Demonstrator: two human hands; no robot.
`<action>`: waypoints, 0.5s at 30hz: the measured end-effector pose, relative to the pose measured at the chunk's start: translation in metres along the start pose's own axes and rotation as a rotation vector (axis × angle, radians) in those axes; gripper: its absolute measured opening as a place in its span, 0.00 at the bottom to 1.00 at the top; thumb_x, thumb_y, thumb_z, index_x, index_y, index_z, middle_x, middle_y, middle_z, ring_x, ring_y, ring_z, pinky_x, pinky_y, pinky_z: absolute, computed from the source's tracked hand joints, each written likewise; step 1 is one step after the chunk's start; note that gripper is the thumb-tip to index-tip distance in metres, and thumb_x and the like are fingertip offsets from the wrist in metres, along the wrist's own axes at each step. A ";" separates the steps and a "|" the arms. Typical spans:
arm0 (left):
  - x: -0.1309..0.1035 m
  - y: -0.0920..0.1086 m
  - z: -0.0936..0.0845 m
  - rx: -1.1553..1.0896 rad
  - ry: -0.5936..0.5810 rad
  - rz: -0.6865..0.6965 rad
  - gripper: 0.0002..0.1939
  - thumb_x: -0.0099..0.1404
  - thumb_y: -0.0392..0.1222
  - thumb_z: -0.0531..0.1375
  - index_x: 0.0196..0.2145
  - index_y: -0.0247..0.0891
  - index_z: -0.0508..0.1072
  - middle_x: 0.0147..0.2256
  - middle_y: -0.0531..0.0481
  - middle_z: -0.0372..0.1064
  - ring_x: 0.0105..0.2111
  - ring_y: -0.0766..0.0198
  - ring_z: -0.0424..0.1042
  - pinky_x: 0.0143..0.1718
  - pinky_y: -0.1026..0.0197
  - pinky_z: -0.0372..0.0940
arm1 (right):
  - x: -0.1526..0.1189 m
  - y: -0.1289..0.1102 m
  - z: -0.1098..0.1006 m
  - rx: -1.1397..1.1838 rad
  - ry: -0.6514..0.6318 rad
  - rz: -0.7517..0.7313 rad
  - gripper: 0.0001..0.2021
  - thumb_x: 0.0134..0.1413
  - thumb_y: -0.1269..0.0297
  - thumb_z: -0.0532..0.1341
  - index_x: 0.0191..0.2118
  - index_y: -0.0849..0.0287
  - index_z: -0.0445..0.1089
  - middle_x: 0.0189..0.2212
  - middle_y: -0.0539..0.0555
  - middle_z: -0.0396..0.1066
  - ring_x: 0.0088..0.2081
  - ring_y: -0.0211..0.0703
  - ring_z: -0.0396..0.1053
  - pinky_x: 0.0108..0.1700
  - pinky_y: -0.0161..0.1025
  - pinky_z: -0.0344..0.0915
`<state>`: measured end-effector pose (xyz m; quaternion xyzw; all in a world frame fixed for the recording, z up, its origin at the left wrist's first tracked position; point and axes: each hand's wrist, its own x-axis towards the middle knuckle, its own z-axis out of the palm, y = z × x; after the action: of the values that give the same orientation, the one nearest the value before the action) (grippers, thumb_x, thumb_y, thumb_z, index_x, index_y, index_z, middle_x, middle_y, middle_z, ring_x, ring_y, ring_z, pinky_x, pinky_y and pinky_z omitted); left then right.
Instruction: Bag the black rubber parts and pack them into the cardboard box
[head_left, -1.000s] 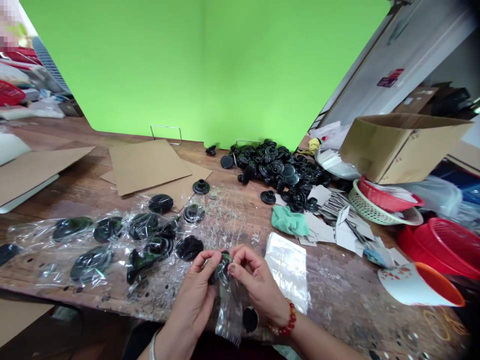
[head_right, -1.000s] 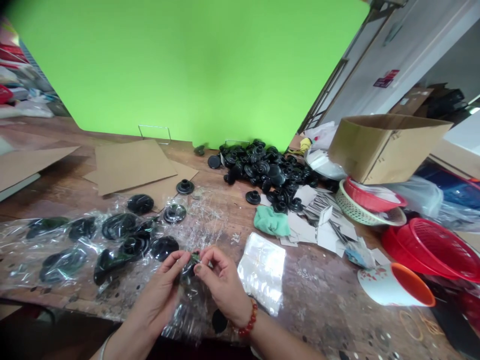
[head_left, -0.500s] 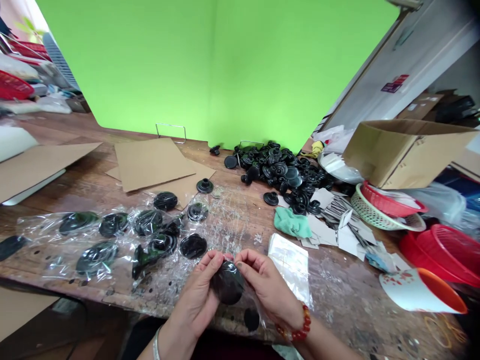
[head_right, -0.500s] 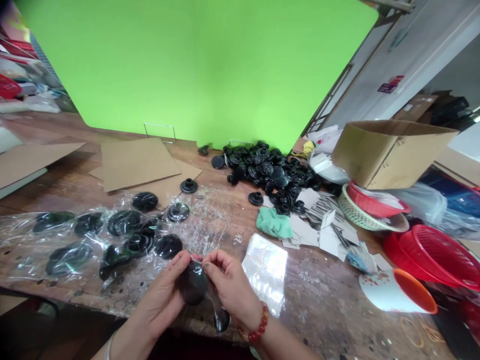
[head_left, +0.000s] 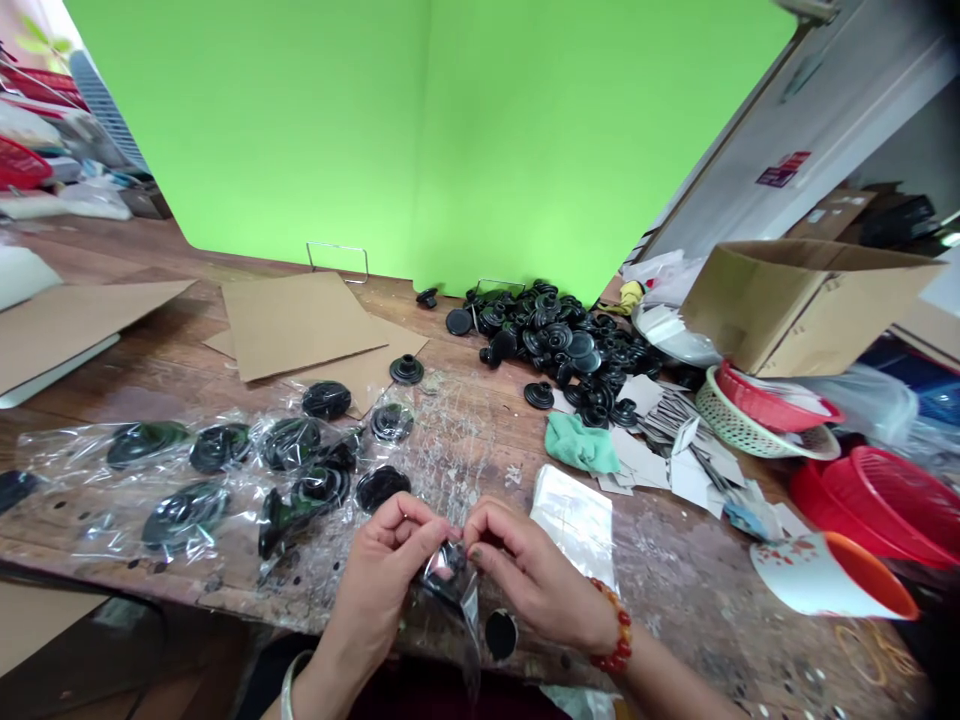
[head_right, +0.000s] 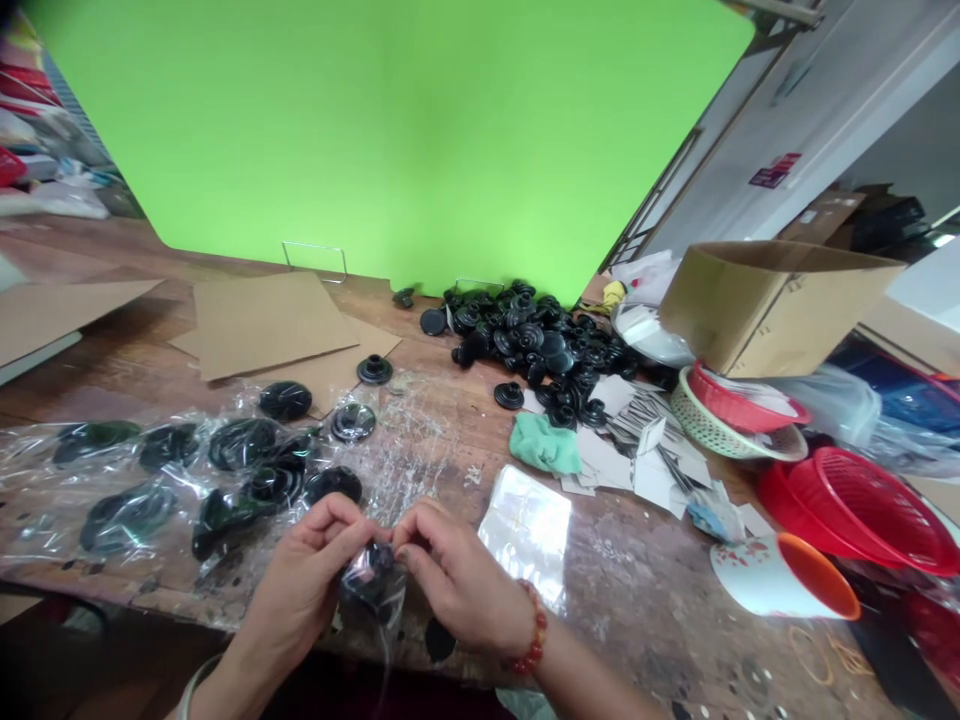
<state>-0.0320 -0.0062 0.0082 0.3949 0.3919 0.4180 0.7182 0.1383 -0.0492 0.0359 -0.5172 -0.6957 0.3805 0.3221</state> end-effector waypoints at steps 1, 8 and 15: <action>-0.001 0.003 -0.003 0.154 -0.034 0.120 0.09 0.54 0.45 0.67 0.23 0.40 0.73 0.19 0.51 0.71 0.22 0.65 0.69 0.29 0.63 0.66 | 0.000 0.001 -0.001 -0.067 -0.001 -0.042 0.06 0.64 0.71 0.51 0.35 0.57 0.61 0.34 0.51 0.63 0.36 0.39 0.62 0.39 0.36 0.61; 0.004 0.004 -0.016 0.644 -0.050 0.317 0.06 0.60 0.47 0.62 0.30 0.43 0.75 0.24 0.51 0.72 0.27 0.61 0.71 0.33 0.60 0.65 | -0.006 0.028 0.008 -0.371 0.134 -0.245 0.12 0.63 0.76 0.45 0.47 0.55 0.58 0.45 0.58 0.62 0.45 0.42 0.64 0.47 0.41 0.66; 0.010 0.009 -0.021 1.278 -0.316 0.507 0.10 0.63 0.48 0.58 0.29 0.42 0.75 0.31 0.49 0.71 0.38 0.55 0.65 0.41 0.54 0.62 | -0.011 0.044 0.005 -0.468 0.139 -0.246 0.13 0.61 0.77 0.48 0.47 0.57 0.63 0.50 0.60 0.63 0.51 0.47 0.63 0.52 0.46 0.66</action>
<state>-0.0496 0.0105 0.0059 0.8745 0.3474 0.1981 0.2745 0.1582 -0.0531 -0.0052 -0.5140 -0.7986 0.1307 0.2844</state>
